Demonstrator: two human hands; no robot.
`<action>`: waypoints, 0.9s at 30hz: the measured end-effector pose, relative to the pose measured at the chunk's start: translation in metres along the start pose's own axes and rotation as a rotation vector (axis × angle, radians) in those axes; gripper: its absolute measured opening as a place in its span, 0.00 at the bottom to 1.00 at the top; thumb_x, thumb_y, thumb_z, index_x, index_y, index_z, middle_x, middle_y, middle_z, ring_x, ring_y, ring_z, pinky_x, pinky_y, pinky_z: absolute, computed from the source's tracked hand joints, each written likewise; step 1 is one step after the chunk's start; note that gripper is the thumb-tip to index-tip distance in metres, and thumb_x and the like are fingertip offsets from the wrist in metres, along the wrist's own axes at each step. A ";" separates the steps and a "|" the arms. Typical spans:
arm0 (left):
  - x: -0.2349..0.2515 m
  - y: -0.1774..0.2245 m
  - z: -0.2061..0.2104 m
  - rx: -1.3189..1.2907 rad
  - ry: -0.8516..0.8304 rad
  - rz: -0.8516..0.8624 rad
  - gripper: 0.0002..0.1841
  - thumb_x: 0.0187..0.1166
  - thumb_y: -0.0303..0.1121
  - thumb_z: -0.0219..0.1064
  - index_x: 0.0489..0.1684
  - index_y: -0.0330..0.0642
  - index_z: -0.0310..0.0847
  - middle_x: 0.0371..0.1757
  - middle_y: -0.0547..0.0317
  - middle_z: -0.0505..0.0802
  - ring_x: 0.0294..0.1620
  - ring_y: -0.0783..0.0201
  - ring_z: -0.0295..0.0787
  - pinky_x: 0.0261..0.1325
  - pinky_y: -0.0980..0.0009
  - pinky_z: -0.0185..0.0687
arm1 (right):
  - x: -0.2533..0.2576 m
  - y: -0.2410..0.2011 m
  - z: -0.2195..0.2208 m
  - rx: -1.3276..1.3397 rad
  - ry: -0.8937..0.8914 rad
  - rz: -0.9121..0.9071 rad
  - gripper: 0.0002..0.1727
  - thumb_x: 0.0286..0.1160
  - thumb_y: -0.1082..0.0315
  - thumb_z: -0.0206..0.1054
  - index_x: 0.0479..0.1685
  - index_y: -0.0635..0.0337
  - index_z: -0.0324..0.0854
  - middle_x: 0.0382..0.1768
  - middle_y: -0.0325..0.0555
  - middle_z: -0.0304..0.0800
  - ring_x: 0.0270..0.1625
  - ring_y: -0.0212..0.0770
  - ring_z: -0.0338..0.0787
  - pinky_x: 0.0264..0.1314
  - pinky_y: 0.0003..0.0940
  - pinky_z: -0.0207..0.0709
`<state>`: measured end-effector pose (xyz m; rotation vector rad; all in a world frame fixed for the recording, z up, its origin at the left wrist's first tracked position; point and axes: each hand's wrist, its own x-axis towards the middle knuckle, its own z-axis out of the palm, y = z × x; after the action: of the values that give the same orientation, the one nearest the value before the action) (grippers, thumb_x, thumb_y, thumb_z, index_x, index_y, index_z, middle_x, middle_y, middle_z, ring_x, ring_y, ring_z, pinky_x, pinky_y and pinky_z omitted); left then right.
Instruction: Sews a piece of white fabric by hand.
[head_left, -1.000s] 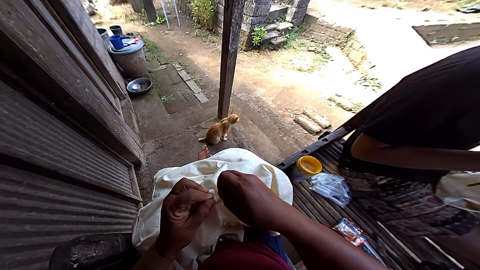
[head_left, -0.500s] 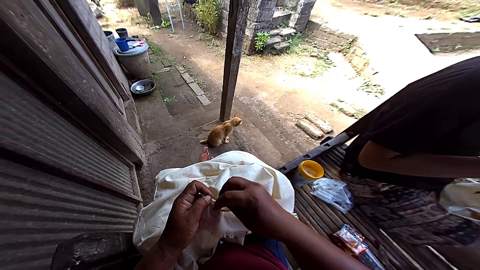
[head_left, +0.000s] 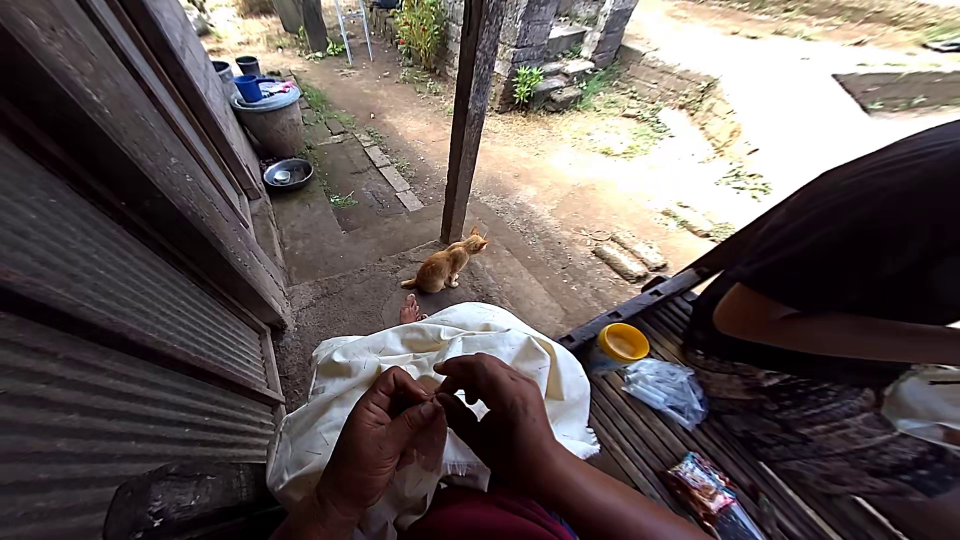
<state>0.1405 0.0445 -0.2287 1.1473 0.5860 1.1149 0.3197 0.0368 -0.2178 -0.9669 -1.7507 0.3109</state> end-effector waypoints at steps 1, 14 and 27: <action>0.001 0.001 0.000 -0.028 0.002 -0.012 0.10 0.75 0.24 0.73 0.48 0.47 0.80 0.40 0.65 0.91 0.39 0.75 0.89 0.46 0.77 0.87 | 0.000 0.000 0.000 -0.008 -0.002 -0.007 0.13 0.67 0.74 0.72 0.51 0.61 0.86 0.33 0.34 0.93 0.34 0.25 0.84 0.39 0.16 0.76; 0.003 -0.001 -0.004 -0.092 0.130 -0.047 0.05 0.73 0.23 0.75 0.40 0.43 0.89 0.35 0.61 0.93 0.30 0.76 0.89 0.34 0.80 0.86 | -0.001 -0.002 -0.010 -0.048 -0.086 -0.156 0.11 0.73 0.73 0.67 0.53 0.60 0.83 0.32 0.38 0.92 0.33 0.28 0.85 0.39 0.17 0.78; 0.006 0.019 -0.017 0.524 -0.058 0.340 0.06 0.86 0.35 0.65 0.49 0.45 0.83 0.46 0.67 0.86 0.45 0.77 0.84 0.48 0.81 0.83 | 0.021 -0.006 -0.037 0.198 -0.267 -0.118 0.07 0.75 0.77 0.62 0.30 0.59 0.82 0.31 0.43 0.82 0.36 0.29 0.81 0.37 0.19 0.75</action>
<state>0.1211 0.0575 -0.2167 1.7765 0.6755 1.2462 0.3475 0.0397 -0.1845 -0.7008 -1.9669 0.5463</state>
